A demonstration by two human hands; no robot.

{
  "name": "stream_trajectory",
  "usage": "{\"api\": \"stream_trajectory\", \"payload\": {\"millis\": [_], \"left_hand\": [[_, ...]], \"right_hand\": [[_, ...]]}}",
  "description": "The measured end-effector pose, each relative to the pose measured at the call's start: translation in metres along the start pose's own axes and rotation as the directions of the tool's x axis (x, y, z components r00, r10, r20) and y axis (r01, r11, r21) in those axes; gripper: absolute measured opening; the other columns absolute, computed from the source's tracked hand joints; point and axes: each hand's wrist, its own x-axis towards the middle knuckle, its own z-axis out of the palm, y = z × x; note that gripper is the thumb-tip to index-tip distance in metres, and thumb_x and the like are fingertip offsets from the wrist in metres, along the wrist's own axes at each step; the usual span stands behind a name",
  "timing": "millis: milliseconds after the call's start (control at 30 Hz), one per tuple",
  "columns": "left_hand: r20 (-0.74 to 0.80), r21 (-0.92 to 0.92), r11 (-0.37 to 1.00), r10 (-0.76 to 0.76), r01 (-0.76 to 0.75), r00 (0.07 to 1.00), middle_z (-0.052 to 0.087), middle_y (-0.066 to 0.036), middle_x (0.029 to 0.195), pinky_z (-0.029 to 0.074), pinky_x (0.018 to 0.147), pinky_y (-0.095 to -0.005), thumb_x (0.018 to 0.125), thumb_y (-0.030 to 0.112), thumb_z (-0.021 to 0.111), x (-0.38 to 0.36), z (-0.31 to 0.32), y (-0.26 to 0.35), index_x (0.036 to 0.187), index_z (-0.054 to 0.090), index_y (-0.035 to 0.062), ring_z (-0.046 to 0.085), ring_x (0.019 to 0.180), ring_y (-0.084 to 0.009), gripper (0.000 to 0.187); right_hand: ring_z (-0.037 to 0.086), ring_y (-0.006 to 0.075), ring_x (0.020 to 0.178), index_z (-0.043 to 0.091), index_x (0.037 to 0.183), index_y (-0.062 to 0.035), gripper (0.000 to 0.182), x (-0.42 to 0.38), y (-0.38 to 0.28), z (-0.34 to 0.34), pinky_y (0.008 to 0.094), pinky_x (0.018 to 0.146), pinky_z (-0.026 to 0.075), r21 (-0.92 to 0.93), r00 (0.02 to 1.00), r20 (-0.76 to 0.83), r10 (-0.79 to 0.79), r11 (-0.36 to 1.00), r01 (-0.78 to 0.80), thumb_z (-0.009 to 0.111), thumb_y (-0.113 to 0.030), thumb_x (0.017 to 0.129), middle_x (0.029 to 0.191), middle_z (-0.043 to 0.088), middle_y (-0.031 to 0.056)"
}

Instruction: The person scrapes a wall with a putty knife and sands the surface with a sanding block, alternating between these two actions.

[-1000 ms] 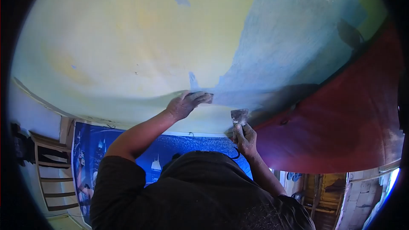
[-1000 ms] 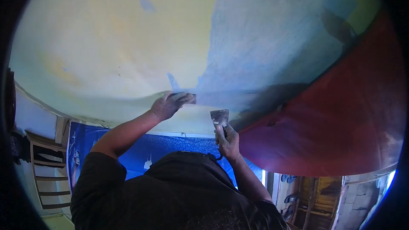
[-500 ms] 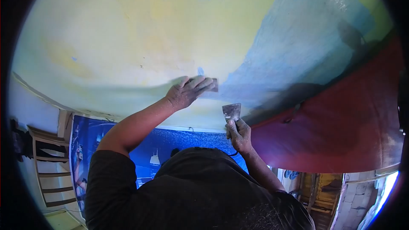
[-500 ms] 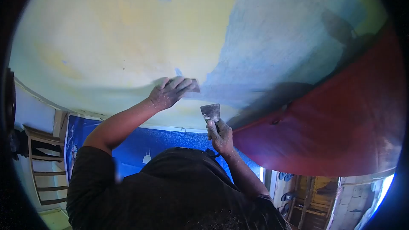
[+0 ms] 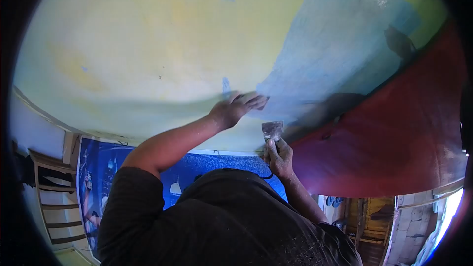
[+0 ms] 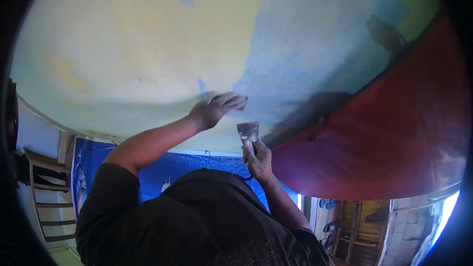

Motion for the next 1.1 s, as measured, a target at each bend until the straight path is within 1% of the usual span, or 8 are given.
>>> {"api": "stream_trajectory", "payload": {"millis": [167,367,467,567,700,833,933,1100], "left_hand": [[-0.035,0.162,0.986,0.039,-0.033,0.999,0.042,0.013,0.176,0.036,0.122,-0.0369,0.100,0.023,0.058,0.006,-0.024,-0.004,0.169,0.047,0.0314,0.042,0.155,-0.0102,0.070],[0.040,0.392,0.910,0.129,-0.134,0.991,0.037,0.018,0.177,0.028,0.127,-0.0382,0.101,0.028,0.057,-0.063,0.016,-0.001,0.170,0.045,0.0344,0.035,0.158,-0.0082,0.070],[0.172,0.382,0.906,0.124,-0.183,0.977,0.037,0.021,0.177,0.025,0.128,-0.0436,0.101,0.031,0.056,-0.097,0.011,-0.029,0.171,0.043,0.0363,0.034,0.157,-0.0062,0.071],[0.153,0.386,0.917,0.042,-0.099,0.987,0.037,0.022,0.176,0.024,0.126,-0.0470,0.099,0.033,0.058,-0.109,-0.005,-0.043,0.171,0.042,0.0394,0.034,0.156,-0.0090,0.074],[0.026,0.337,0.941,0.028,-0.036,0.999,0.031,0.019,0.180,0.021,0.126,-0.0470,0.098,0.034,0.060,-0.056,-0.048,-0.051,0.171,0.041,0.0433,0.033,0.157,-0.0183,0.076],[-0.051,0.267,0.964,-0.005,0.018,0.999,0.027,0.017,0.182,0.014,0.131,-0.0519,0.098,0.041,0.060,0.018,-0.087,-0.033,0.173,0.038,0.0395,0.028,0.163,-0.0176,0.078],[-0.205,0.340,0.939,0.011,0.061,0.979,0.020,0.010,0.185,0.019,0.132,-0.0483,0.100,0.036,0.061,0.071,-0.113,-0.040,0.174,0.037,0.0307,0.020,0.168,-0.0210,0.078],[-0.260,0.367,0.920,-0.039,0.136,0.965,0.021,0.009,0.185,0.009,0.134,-0.0581,0.097,0.045,0.060,0.093,-0.148,-0.054,0.175,0.034,0.0340,0.021,0.168,-0.0223,0.083]], "right_hand": [[0.058,0.0086,0.064,0.068,0.105,0.0035,0.039,-0.003,-0.011,0.003,0.0286,0.061,0.048,-0.014,0.999,-0.006,-0.034,0.999,0.034,0.062,-0.034,0.116,0.074,0.062,0.0016],[0.058,0.0086,0.065,0.068,0.107,0.0039,0.038,-0.001,-0.011,-0.003,0.0285,0.061,0.048,0.026,0.999,0.034,0.026,0.999,-0.027,0.063,-0.032,0.116,0.074,0.063,0.0019],[0.058,0.0085,0.064,0.069,0.106,0.0036,0.039,0.006,0.008,-0.006,0.0281,0.061,0.048,0.018,1.000,0.032,0.000,1.000,-0.001,0.064,-0.034,0.116,0.074,0.063,0.0020],[0.057,0.0081,0.063,0.068,0.107,0.0029,0.038,0.004,0.011,-0.004,0.0281,0.060,0.047,0.015,1.000,0.002,0.003,1.000,-0.003,0.063,-0.034,0.116,0.074,0.063,0.0015],[0.056,0.0073,0.062,0.066,0.110,0.0009,0.035,-0.002,-0.003,0.005,0.0277,0.059,0.046,0.040,1.000,-0.016,-0.005,0.999,0.005,0.062,-0.033,0.117,0.073,0.062,0.0007],[0.055,0.0071,0.062,0.063,0.112,-0.0015,0.030,-0.006,-0.020,0.013,0.0272,0.058,0.046,0.093,0.998,-0.022,-0.060,0.994,0.061,0.060,-0.031,0.117,0.074,0.061,0.0003],[0.056,0.0074,0.064,0.059,0.113,-0.0034,0.026,-0.007,-0.029,0.019,0.0265,0.059,0.046,0.117,0.991,-0.041,-0.127,0.984,0.131,0.059,-0.029,0.118,0.077,0.061,0.0013],[0.056,0.0077,0.067,0.053,0.116,-0.0050,0.021,-0.019,-0.058,0.045,0.0251,0.060,0.046,0.161,0.968,-0.109,-0.225,0.957,0.241,0.055,-0.025,0.119,0.085,0.062,0.0043]]}}
